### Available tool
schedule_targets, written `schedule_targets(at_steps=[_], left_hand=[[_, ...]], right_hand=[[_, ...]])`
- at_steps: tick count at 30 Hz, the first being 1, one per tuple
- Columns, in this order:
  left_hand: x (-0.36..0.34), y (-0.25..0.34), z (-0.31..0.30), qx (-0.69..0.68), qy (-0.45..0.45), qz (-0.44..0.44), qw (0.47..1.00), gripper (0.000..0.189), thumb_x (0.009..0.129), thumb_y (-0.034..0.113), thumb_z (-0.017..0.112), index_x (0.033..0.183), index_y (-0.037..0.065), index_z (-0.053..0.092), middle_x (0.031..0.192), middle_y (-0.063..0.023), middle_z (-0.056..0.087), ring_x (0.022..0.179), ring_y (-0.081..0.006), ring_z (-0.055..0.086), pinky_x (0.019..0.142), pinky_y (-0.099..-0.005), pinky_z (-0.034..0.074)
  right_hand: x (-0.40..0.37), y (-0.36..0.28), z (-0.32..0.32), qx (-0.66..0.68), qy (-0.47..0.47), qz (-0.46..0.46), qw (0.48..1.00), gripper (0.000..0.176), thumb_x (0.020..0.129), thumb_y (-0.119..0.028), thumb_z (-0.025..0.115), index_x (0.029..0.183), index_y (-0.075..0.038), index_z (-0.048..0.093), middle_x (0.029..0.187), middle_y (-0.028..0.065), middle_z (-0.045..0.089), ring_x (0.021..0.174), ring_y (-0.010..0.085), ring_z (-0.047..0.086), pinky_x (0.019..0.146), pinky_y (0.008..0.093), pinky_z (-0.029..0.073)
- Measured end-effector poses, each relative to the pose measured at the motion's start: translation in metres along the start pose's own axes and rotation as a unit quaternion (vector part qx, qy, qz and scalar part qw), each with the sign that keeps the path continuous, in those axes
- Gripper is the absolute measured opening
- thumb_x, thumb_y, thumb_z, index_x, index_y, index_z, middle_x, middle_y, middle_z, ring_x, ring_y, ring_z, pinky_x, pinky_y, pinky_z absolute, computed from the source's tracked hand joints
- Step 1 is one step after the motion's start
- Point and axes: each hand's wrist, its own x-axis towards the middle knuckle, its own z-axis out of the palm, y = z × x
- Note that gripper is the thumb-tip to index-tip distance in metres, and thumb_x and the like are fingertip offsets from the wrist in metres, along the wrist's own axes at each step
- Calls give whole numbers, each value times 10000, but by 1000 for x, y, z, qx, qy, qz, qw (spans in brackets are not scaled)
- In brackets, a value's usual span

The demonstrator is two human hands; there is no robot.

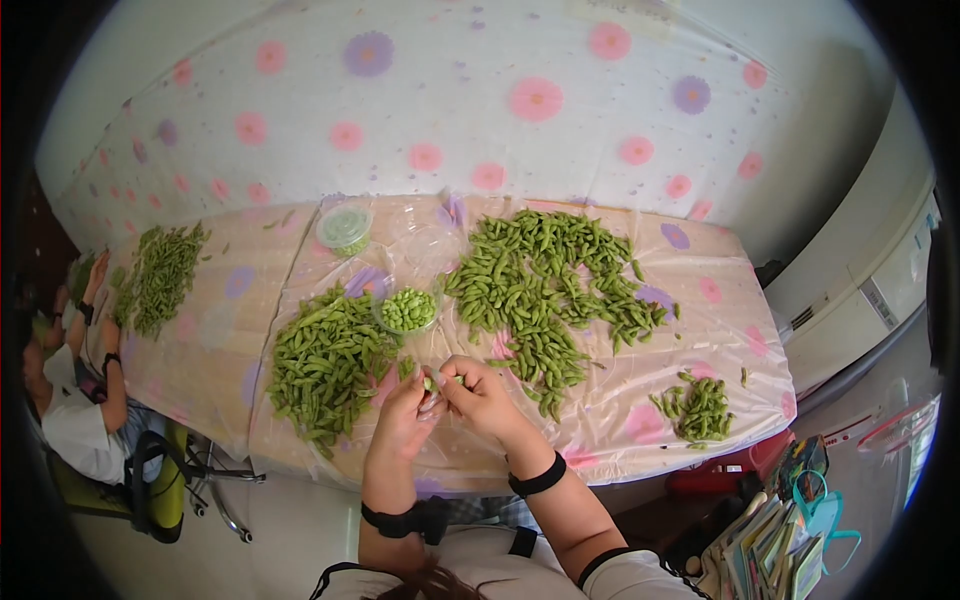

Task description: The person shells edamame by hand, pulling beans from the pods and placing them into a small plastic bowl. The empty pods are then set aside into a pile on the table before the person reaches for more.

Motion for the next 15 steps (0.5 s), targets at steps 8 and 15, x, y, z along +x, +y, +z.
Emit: schedule_targets(at_steps=[8, 15], left_hand=[[6, -1, 22, 214, 175, 50, 960, 281, 966, 310, 469, 937, 46, 561, 725, -3, 481, 629, -85, 428, 551, -220, 314], [8, 1, 19, 481, 133, 162, 851, 286, 957, 297, 508, 899, 19, 540, 733, 0, 506, 631, -59, 460, 554, -209, 368]], right_hand=[[5, 18, 1, -78, 64, -72, 992, 116, 931, -132, 544, 847, -53, 531, 672, -29, 527, 544, 16, 430, 483, 181, 328], [6, 23, 0, -181, 74, -59, 979, 111, 931, -132, 541, 858, -49, 537, 706, -28, 525, 562, 24, 410, 492, 181, 319]])
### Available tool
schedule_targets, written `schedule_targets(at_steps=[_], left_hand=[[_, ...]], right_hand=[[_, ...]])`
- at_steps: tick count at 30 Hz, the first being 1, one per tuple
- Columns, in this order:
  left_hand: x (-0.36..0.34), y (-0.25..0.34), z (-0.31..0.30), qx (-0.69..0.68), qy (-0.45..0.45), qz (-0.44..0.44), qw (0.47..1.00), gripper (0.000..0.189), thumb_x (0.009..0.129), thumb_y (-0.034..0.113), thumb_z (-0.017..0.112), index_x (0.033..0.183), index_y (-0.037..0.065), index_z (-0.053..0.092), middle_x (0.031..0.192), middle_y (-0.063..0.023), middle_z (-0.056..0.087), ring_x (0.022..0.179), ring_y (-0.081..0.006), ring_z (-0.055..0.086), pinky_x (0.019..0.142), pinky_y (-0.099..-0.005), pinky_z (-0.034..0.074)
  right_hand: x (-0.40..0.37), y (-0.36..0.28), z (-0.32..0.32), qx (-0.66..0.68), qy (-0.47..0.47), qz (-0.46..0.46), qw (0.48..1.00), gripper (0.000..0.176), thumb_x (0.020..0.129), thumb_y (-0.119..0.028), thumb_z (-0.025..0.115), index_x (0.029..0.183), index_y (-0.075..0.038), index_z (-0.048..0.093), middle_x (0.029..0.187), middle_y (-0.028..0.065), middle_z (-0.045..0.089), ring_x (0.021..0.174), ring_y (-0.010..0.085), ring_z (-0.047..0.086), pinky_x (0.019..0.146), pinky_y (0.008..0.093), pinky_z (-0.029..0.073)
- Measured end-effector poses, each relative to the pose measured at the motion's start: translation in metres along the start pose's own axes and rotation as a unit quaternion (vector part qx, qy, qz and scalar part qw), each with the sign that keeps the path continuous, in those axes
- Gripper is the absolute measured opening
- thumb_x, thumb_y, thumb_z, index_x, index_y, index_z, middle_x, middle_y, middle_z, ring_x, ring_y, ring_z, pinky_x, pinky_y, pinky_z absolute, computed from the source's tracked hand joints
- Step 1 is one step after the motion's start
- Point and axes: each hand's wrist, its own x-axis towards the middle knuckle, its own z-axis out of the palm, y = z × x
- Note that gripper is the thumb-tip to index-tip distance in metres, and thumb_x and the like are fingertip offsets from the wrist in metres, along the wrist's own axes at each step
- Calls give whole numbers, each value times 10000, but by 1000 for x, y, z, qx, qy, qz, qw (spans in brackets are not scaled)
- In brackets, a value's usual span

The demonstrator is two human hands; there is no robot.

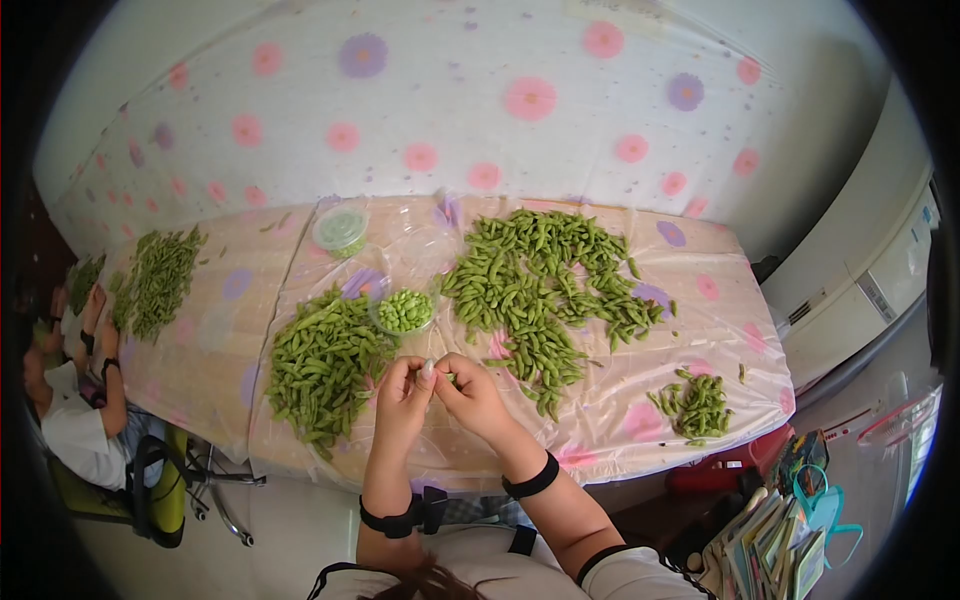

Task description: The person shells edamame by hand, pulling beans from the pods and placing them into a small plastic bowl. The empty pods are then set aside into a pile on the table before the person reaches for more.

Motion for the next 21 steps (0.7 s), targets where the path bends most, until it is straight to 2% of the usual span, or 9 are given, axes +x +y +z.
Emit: schedule_targets(at_steps=[1, 3, 5, 8, 10, 13, 15, 21], left_hand=[[0, 3, -1, -13, -11, -11, 1000, 267, 963, 270, 500, 894, 14, 535, 733, -3, 508, 615, -58, 459, 536, -207, 373], [2, -2, -2, -22, -18, -3, 1000, 262, 973, 259, 478, 893, 16, 530, 729, -5, 506, 596, -57, 450, 515, -204, 362], [2, -2, -2, -31, -24, 5, 999, 258, 982, 248, 455, 891, 17, 526, 725, -7, 504, 577, -56, 441, 493, -202, 352], [1, 0, -4, -31, -19, -31, 999, 251, 992, 230, 427, 890, 20, 517, 707, -8, 498, 563, -56, 431, 493, -201, 345], [1, 0, -9, -40, -27, -61, 997, 282, 997, 272, 411, 920, 22, 517, 670, -4, 481, 539, -54, 396, 480, -198, 318], [-1, 8, -13, -62, -35, -103, 992, 314, 1001, 307, 390, 954, 25, 521, 645, -2, 465, 530, -51, 361, 474, -193, 292], [-2, 7, -15, -64, -41, -97, 992, 315, 1000, 313, 388, 976, 28, 521, 637, 0, 460, 529, -51, 349, 475, -192, 285], [-7, 7, -19, -90, -60, -95, 990, 292, 996, 300, 399, 1033, 37, 519, 628, 3, 446, 532, -59, 339, 489, -197, 268]], right_hand=[[1, -1, 1, 0, 0, 0, 1000, 111, 931, -132, 541, 858, -49, 537, 706, -28, 525, 562, 24, 410, 492, 181, 319], [2, -6, 5, 126, -6, -14, 992, 122, 941, -144, 530, 868, -46, 530, 710, -16, 549, 567, 26, 446, 485, 182, 333], [2, -5, 5, 123, -6, -16, 992, 128, 945, -151, 525, 874, -45, 527, 707, -10, 558, 562, 29, 461, 478, 184, 342], [3, -1, 3, 100, -6, -11, 995, 138, 949, -162, 522, 876, -45, 523, 689, -9, 554, 546, 33, 477, 467, 189, 354], [3, 4, 5, 80, -7, -3, 997, 143, 948, -167, 525, 873, -46, 521, 674, -14, 541, 534, 35, 478, 462, 193, 358], [5, 13, 8, 137, 26, 13, 990, 155, 946, -178, 530, 855, -52, 518, 643, -23, 511, 503, 41, 466, 454, 198, 362], [7, 13, 7, 177, 41, 47, 982, 170, 945, -189, 534, 840, -57, 512, 614, -30, 483, 496, 47, 462, 449, 203, 362], [6, 8, 7, 169, 40, 38, 984, 177, 952, -184, 520, 830, -56, 508, 596, -22, 481, 485, 59, 453, 455, 215, 375]])
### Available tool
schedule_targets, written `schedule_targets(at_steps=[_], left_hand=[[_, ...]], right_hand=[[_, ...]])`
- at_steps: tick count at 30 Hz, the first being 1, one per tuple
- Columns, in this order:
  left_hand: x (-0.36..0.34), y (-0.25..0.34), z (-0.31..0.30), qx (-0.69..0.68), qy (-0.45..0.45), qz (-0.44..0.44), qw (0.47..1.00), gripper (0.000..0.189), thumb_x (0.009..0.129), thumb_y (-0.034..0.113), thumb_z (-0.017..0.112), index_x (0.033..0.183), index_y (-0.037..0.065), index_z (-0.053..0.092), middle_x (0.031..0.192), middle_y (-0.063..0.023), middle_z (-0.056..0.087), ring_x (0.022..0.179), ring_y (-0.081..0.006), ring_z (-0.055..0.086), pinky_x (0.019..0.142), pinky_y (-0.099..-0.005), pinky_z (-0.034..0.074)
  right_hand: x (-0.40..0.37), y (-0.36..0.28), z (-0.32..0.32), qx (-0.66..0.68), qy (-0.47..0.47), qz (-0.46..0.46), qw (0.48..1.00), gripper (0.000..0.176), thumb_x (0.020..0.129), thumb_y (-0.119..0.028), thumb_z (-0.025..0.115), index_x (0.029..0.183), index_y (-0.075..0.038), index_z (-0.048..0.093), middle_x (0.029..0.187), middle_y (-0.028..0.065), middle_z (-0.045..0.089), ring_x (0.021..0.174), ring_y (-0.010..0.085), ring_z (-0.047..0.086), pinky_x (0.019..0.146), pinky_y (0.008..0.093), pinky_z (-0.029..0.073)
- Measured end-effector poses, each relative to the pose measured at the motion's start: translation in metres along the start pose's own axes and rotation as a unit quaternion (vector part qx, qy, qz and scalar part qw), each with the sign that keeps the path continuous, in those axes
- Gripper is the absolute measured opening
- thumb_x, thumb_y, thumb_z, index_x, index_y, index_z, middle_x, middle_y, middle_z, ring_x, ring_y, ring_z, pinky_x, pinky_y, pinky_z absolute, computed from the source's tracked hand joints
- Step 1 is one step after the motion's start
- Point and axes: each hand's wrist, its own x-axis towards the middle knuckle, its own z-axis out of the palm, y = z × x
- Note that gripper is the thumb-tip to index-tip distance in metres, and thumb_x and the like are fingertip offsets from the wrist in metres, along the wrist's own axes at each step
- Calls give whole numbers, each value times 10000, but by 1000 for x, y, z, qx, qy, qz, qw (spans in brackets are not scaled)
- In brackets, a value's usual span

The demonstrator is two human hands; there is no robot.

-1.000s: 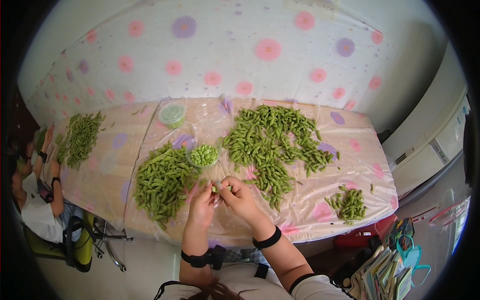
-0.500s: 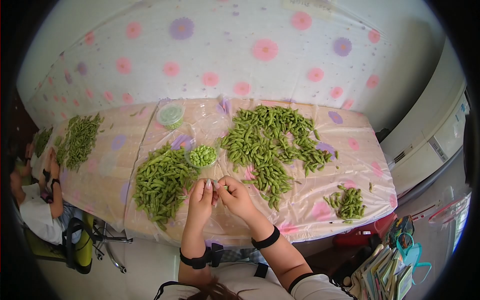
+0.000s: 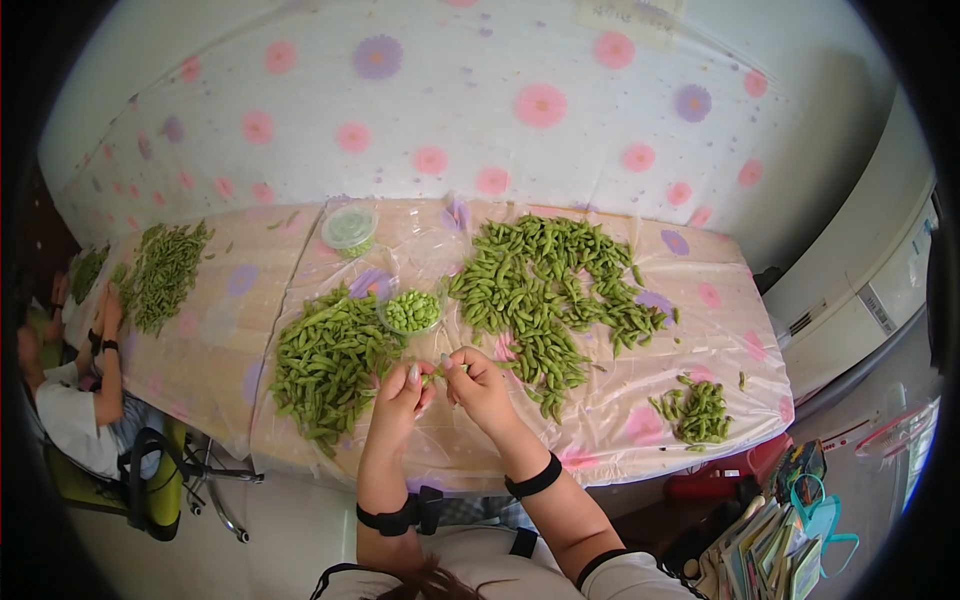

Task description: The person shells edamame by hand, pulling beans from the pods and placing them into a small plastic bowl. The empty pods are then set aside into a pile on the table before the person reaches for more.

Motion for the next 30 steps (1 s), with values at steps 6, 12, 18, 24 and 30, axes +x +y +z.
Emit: schedule_targets(at_steps=[6, 12, 18, 24, 30], left_hand=[[-2, 1, -4, -9, -3, -10, 1000, 267, 993, 274, 412, 1037, 31, 511, 632, -5, 455, 541, -63, 358, 494, -195, 279], [-3, 5, -5, 3, -2, -19, 1000, 245, 981, 269, 442, 981, 38, 527, 630, 9, 437, 547, -69, 357, 503, -197, 260], [-4, 2, -21, 50, -9, -31, 998, 252, 985, 244, 437, 933, 31, 561, 624, 7, 448, 550, -67, 358, 506, -195, 274], [1, -8, -35, 25, 96, -39, 994, 242, 993, 220, 418, 970, 27, 563, 656, -6, 499, 562, -65, 385, 522, -200, 311], [4, -15, -50, 31, 219, 34, 975, 173, 985, 156, 428, 1065, 24, 507, 719, -37, 576, 580, -71, 438, 548, -211, 357]], right_hand=[[3, -1, 2, 27, 34, -7, 999, 180, 953, -178, 520, 827, -51, 501, 586, -13, 481, 471, 64, 428, 463, 230, 388], [5, -1, 4, 27, 50, -7, 998, 182, 957, -174, 511, 819, -56, 492, 569, -27, 462, 471, 59, 420, 466, 230, 394], [9, -5, -1, 82, 96, -37, 991, 193, 962, -202, 500, 827, -65, 496, 599, -21, 465, 492, 48, 426, 467, 220, 386], [18, -5, -7, -408, -22, -53, 911, 251, 916, -153, 522, 1118, -6, 548, 821, 132, 646, 748, 266, 614, 676, 354, 484], [31, 11, 20, -321, -118, -220, 914, 418, 820, -31, 574, 1237, -30, 535, 1105, 188, 595, 967, 348, 579, 848, 417, 444]])
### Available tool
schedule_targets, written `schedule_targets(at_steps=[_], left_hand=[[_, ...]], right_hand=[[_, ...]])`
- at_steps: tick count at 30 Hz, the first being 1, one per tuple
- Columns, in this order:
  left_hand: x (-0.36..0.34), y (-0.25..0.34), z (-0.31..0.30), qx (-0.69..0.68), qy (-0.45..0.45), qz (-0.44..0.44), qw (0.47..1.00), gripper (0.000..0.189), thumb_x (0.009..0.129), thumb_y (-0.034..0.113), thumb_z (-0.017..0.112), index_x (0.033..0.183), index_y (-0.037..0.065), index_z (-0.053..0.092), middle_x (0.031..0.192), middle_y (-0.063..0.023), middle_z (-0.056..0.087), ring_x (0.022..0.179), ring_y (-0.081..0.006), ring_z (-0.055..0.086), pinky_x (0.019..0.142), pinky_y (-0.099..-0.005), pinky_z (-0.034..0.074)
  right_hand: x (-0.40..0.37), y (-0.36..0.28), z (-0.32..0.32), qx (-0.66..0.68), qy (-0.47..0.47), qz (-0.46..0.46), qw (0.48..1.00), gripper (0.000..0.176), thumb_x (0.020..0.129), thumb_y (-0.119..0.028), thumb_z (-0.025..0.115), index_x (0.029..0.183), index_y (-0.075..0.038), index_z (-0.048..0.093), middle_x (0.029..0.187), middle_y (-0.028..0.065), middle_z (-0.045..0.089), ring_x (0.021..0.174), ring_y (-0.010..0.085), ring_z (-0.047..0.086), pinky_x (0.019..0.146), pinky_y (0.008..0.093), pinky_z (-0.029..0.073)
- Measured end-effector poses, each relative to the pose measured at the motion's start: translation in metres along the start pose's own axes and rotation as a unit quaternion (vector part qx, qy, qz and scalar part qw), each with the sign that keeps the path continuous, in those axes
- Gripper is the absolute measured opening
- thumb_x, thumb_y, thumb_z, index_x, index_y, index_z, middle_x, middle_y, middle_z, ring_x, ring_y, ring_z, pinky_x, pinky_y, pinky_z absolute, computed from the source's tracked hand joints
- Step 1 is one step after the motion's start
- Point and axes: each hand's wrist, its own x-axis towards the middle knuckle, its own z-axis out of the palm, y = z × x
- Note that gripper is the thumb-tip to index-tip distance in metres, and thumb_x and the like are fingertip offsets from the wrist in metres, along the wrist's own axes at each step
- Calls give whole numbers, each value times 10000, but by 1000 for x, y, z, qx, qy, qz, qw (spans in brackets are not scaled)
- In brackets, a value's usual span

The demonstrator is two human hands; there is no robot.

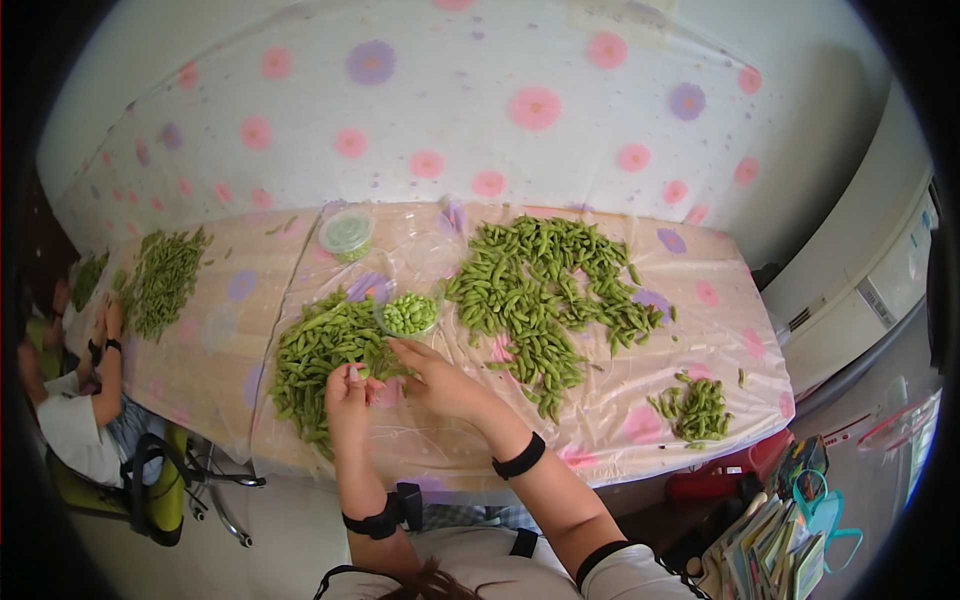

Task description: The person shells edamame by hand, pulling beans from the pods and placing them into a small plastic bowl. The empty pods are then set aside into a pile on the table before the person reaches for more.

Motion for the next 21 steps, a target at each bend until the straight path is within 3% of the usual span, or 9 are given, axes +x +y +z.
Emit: schedule_targets(at_steps=[4, 6, 8, 9, 16, 18, 21], left_hand=[[-5, 15, 4, 51, 8, 33, 998, 181, 981, 164, 439, 1040, 3, 493, 783, -71, 625, 619, -75, 491, 585, -217, 412], [-8, 18, 10, 70, -7, 33, 997, 184, 980, 166, 441, 1034, -4, 487, 803, -83, 637, 630, -78, 511, 597, -219, 431], [-9, 21, 17, 73, -78, 46, 993, 184, 980, 159, 438, 1032, -12, 481, 823, -90, 644, 631, -81, 526, 599, -228, 453], [-9, 21, 22, 55, -71, 44, 995, 188, 977, 157, 444, 1033, -17, 489, 807, -89, 643, 616, -85, 541, 587, -224, 454], [-9, 36, 47, 92, -75, 53, 992, 169, 952, 119, 492, 987, -42, 531, 760, -92, 642, 620, -116, 604, 578, -232, 479], [-9, 34, 55, 129, -81, 101, 983, 150, 939, 90, 507, 975, -53, 537, 755, -101, 642, 629, -137, 631, 567, -241, 494], [-13, 31, 63, 109, -83, 104, 985, 151, 937, 84, 508, 974, -60, 536, 752, -111, 641, 637, -154, 647, 570, -249, 507]], right_hand=[[8, -15, -12, -120, 46, -78, 989, 423, 788, 0, 586, 1209, -31, 561, 1098, 182, 593, 954, 348, 579, 835, 410, 457], [5, -17, -19, -57, -31, 1, 998, 452, 761, 14, 593, 1209, -36, 562, 1058, 168, 606, 933, 345, 580, 802, 389, 475], [4, -19, -27, -72, -60, -14, 996, 448, 750, 14, 600, 1194, -34, 569, 1039, 162, 610, 922, 339, 583, 790, 380, 480], [4, -21, -31, -88, -87, -30, 992, 444, 739, 15, 606, 1179, -33, 577, 1021, 155, 613, 912, 333, 587, 778, 372, 485], [2, -38, -57, -184, -54, -102, 976, 405, 710, 29, 591, 1114, 2, 585, 927, 131, 609, 860, 302, 590, 745, 368, 486], [1, -41, -61, -248, -62, -124, 959, 404, 712, 10, 578, 1116, 29, 565, 878, 124, 594, 844, 285, 585, 727, 360, 486], [-6, -38, -63, -253, -60, -116, 959, 399, 722, -13, 570, 1117, 43, 553, 862, 125, 586, 844, 282, 581, 720, 354, 486]])
